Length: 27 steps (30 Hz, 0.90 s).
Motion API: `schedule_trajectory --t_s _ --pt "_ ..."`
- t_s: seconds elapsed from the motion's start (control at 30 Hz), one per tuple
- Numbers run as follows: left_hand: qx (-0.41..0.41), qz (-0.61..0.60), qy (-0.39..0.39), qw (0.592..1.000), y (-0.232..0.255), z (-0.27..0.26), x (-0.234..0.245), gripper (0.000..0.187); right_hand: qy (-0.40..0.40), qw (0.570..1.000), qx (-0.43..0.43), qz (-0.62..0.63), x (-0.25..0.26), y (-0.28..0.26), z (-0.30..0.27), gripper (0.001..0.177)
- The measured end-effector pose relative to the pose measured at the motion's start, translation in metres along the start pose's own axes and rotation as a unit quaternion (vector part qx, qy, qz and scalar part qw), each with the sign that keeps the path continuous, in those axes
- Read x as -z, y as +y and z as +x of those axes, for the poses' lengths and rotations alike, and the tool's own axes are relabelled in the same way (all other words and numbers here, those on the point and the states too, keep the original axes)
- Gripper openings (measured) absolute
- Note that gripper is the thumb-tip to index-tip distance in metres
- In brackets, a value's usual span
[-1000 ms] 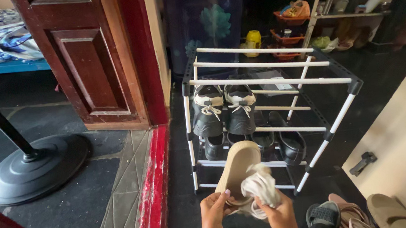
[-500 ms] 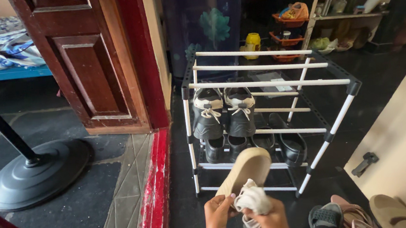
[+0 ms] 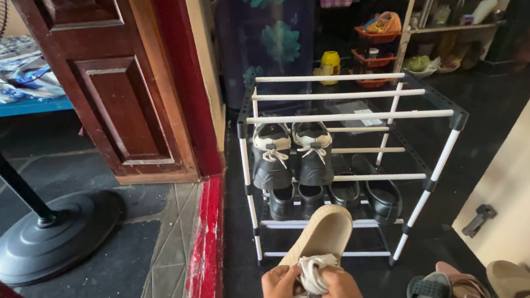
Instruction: The person wipes the soles and uppers of beige and pink sandals using a cloth, then places them on a shoe rack. The person handles each sandal individually, wiping multiple surfaces before stacking them.
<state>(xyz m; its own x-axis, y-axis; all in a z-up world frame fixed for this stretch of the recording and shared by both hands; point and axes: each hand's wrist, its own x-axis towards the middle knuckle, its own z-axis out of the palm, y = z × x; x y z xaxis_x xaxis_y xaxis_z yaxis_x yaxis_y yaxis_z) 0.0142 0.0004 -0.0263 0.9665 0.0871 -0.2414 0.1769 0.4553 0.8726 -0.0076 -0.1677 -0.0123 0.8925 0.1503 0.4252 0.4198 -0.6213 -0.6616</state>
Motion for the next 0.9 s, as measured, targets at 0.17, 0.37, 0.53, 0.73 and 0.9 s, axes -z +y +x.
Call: schedule_trajectory --t_s 0.17,0.37,0.53,0.73,0.9 --pt "-0.009 -0.06 -0.026 0.998 0.012 -0.012 -0.011 0.024 0.074 0.933 -0.154 0.316 0.02 -0.009 -0.007 0.04" --pt "0.006 -0.039 -0.011 0.999 0.026 -0.019 -0.004 0.024 0.117 0.973 -0.1 0.171 0.035 0.001 -0.009 0.037" --pt "-0.043 -0.034 -0.003 0.999 0.02 -0.02 -0.013 0.023 -0.004 0.99 0.049 -0.131 -0.007 0.008 0.003 0.049" --pt "-0.021 -0.08 -0.004 0.997 0.03 -0.022 -0.01 0.025 0.123 0.935 -0.053 0.329 -0.023 0.027 -0.011 0.028" --pt "-0.006 -0.089 -0.009 0.996 0.024 -0.016 -0.005 0.027 0.115 0.954 -0.092 0.262 0.014 0.015 -0.009 0.049"
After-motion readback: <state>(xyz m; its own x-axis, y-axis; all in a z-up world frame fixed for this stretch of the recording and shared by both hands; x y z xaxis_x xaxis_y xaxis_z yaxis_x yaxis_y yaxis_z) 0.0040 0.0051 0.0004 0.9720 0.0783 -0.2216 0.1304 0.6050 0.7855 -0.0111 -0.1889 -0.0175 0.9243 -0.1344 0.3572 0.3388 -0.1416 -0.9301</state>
